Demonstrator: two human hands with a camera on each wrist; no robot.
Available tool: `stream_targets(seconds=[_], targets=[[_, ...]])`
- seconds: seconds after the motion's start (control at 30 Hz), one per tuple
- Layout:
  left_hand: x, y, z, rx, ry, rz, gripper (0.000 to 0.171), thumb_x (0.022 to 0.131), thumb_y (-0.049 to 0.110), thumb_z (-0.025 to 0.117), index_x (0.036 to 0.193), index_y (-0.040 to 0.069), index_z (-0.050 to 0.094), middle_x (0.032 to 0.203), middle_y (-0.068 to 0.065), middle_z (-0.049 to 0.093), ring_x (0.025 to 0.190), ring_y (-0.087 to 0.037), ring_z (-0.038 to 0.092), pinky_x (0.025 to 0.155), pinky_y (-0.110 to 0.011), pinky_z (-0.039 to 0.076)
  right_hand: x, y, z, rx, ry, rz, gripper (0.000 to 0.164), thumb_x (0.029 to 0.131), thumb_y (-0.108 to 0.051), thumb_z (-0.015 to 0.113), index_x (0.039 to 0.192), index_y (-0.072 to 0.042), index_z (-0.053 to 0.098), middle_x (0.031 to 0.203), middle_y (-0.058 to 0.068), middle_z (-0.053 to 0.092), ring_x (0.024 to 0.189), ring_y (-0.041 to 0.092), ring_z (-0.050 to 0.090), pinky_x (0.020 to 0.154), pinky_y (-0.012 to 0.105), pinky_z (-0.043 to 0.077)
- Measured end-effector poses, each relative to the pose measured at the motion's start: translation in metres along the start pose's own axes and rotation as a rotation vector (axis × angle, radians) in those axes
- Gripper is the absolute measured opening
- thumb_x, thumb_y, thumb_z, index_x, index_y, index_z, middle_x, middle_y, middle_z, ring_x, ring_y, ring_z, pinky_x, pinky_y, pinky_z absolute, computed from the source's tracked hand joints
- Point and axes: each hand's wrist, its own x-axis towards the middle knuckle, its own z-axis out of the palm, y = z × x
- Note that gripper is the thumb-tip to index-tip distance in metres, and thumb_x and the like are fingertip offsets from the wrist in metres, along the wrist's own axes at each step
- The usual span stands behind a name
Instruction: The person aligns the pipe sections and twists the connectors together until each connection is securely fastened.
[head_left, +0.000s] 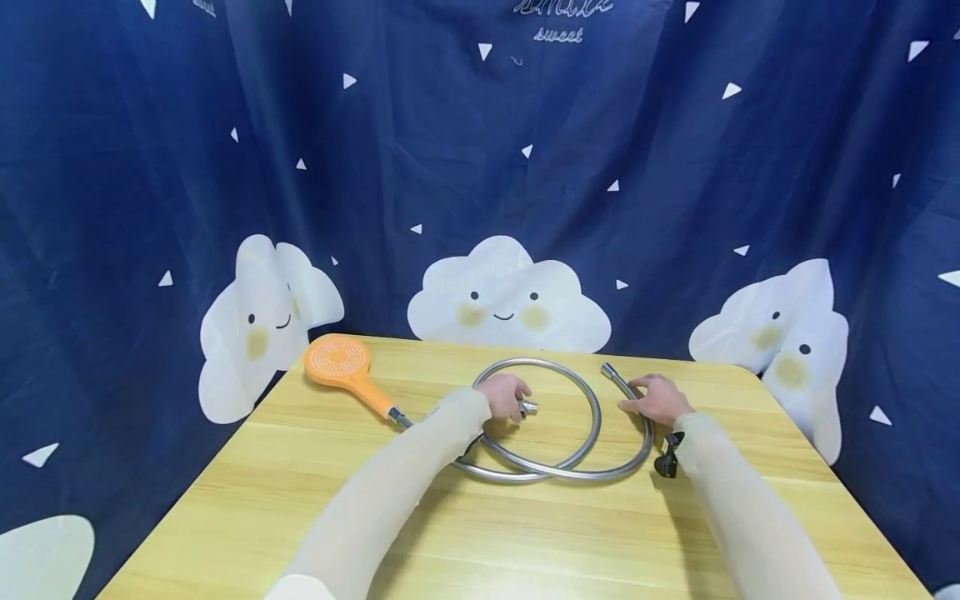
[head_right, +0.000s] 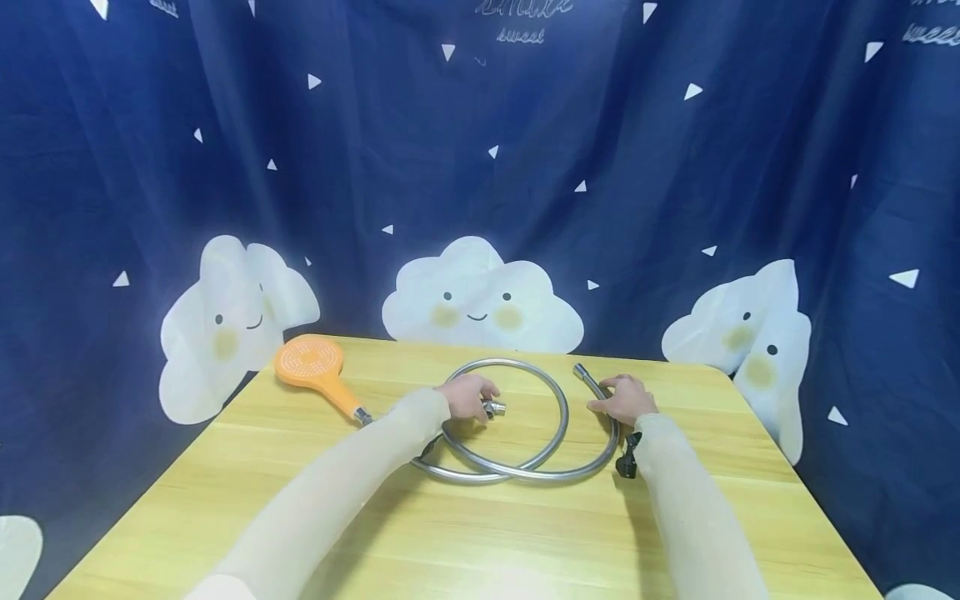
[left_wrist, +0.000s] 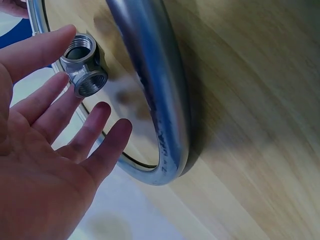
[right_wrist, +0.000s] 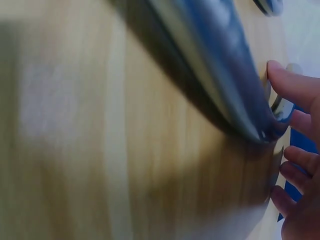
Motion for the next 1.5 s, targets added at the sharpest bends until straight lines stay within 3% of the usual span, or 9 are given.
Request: stream_targets(seconds=[0.23, 0.5, 0.7, 0.97, 1.2, 1.5], targets=[[0.001, 0.001, -0.004, -0.004, -0.002, 0.001, 0.057, 0.081, 0.007, 0.08, 0.135, 0.008, 0.062, 0.127, -0.009, 0.069, 0.12, -0.024, 0.062, 0.105, -0.033, 0.048, -0.011, 0.004, -0.012, -0.023, -0.01, -0.069, 0.066, 0.084, -0.039, 0.078, 0.127, 0.009, 0.061, 0.134, 0.042, 0.048, 0.127, 0.062, 0.04, 0.105, 0.067, 0.036], [0.001, 0.0, -0.009, 0.015, -0.009, -0.01, 0.057, 0.083, 0.009, 0.079, 0.138, 0.008, 0.061, 0.13, -0.009, 0.067, 0.122, -0.024, 0.061, 0.106, -0.035, 0.048, -0.023, 0.004, -0.021, -0.034, -0.068, -0.06, 0.066, 0.087, -0.037, 0.078, 0.134, 0.005, 0.059, 0.141, 0.047, 0.038, 0.131, 0.066, 0.031, 0.105, 0.074, 0.03], [0.001, 0.0, -0.009, 0.028, -0.012, -0.002, 0.057, 0.083, 0.012, 0.079, 0.136, 0.008, 0.061, 0.128, -0.009, 0.068, 0.12, -0.025, 0.063, 0.106, -0.035, 0.047, -0.034, 0.004, -0.02, -0.057, -0.09, -0.088, 0.065, 0.09, -0.037, 0.075, 0.136, 0.005, 0.058, 0.142, 0.048, 0.036, 0.132, 0.066, 0.03, 0.105, 0.073, 0.03], [0.01, -0.005, -0.005, 0.034, -0.004, -0.019, 0.058, 0.08, 0.008, 0.081, 0.135, 0.009, 0.063, 0.127, -0.009, 0.069, 0.119, -0.025, 0.063, 0.105, -0.035, 0.048, -0.046, -0.002, -0.027, -0.07, -0.105, -0.097, 0.067, 0.087, -0.036, 0.079, 0.134, 0.007, 0.059, 0.142, 0.047, 0.038, 0.132, 0.066, 0.03, 0.106, 0.073, 0.031], [0.01, -0.007, -0.003, -0.001, -0.019, -0.039, 0.058, 0.079, 0.006, 0.082, 0.134, 0.008, 0.063, 0.124, -0.009, 0.069, 0.116, -0.026, 0.064, 0.104, -0.037, 0.049, -0.04, 0.0, -0.02, -0.064, -0.072, -0.085, 0.061, 0.087, -0.04, 0.077, 0.124, 0.007, 0.065, 0.131, 0.041, 0.053, 0.126, 0.061, 0.042, 0.102, 0.068, 0.038], [0.012, -0.006, 0.003, -0.002, -0.004, -0.028, 0.057, 0.077, 0.003, 0.082, 0.131, 0.008, 0.065, 0.122, -0.007, 0.071, 0.115, -0.024, 0.065, 0.103, -0.035, 0.049, -0.044, 0.008, -0.014, -0.054, -0.015, -0.059, 0.076, 0.087, -0.049, 0.073, 0.135, 0.008, 0.056, 0.138, 0.046, 0.042, 0.128, 0.065, 0.038, 0.101, 0.071, 0.037]])
